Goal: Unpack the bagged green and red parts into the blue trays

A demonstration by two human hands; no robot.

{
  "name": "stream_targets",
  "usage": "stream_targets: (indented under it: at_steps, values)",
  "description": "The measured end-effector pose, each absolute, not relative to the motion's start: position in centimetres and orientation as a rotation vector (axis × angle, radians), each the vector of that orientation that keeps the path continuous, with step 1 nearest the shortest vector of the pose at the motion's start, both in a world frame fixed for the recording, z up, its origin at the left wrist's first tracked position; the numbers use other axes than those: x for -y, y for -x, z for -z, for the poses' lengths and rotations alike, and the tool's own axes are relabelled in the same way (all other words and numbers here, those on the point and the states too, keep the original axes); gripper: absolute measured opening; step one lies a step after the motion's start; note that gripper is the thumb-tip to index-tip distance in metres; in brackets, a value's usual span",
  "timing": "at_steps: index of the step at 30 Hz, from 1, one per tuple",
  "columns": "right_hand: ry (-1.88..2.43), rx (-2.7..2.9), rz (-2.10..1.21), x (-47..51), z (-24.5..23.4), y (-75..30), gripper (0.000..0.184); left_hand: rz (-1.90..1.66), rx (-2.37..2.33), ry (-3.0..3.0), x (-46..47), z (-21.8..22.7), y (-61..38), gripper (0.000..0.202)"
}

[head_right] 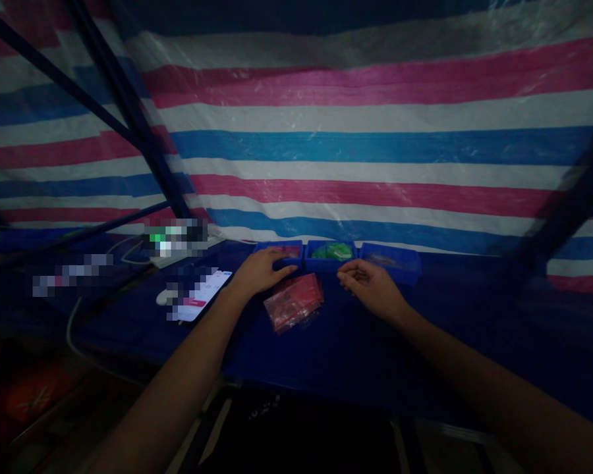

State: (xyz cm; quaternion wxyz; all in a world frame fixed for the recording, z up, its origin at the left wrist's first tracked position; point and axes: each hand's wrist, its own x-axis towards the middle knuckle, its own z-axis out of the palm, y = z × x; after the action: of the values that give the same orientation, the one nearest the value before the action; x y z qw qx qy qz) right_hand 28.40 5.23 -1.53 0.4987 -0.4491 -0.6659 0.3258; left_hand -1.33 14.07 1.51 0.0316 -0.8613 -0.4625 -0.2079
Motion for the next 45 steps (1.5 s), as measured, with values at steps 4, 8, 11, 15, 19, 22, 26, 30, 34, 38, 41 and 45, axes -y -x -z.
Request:
stream_targets:
  at_steps: [4,8,11,15,19,22,26,30,34,38,41,45]
  values:
    - [1.072,1.972,-0.489,-4.2,1.1,-27.6,0.026,0.59,1.452,2.616,-14.1,-1.3,1.1,0.057]
    - [0.818,2.237,-0.436,-3.3,0.5,-26.6,0.029,0.57,1.454,2.61,-13.8,-1.1,0.8,0.062]
    - [0.758,2.353,-0.454,-2.9,0.5,-26.3,0.027,0.572,1.464,2.616,-13.7,-1.1,0.6,0.061]
    - [0.733,2.445,-0.451,-2.7,0.7,-26.3,0.029,0.601,1.482,2.637,-13.8,-1.3,0.6,0.06]
    - [0.728,2.486,-0.477,-2.7,0.9,-26.2,0.032,0.584,1.489,2.679,-14.1,-1.4,0.6,0.057]
    - [0.721,2.5,-0.478,-2.6,0.9,-26.1,0.038,0.588,1.505,2.675,-14.1,-1.5,0.5,0.056]
    - [0.703,2.509,-0.445,-2.3,0.4,-25.7,0.043,0.605,1.52,2.66,-14.0,-1.4,0.4,0.054]
    - [0.688,2.446,-0.392,-2.1,-0.2,-25.5,0.037,0.713,1.482,2.632,-13.8,-1.4,0.2,0.045]
    - [0.721,2.284,-0.35,-2.1,-0.6,-25.7,0.028,1.02,1.419,2.611,-13.1,-2.5,-0.3,0.04]
    - [0.809,2.044,-0.338,-2.4,-0.6,-26.2,0.021,1.385,1.272,2.802,-11.8,-3.8,-1.2,0.039]
    - [0.919,1.859,-0.326,-3.0,-0.1,-26.6,0.014,1.46,1.111,3.138,-10.8,-4.1,-2.0,0.04]
    - [0.975,1.663,-0.472,-4.0,0.8,-27.2,0.015,1.382,1.119,3.402,-10.1,-3.4,-2.7,0.04]
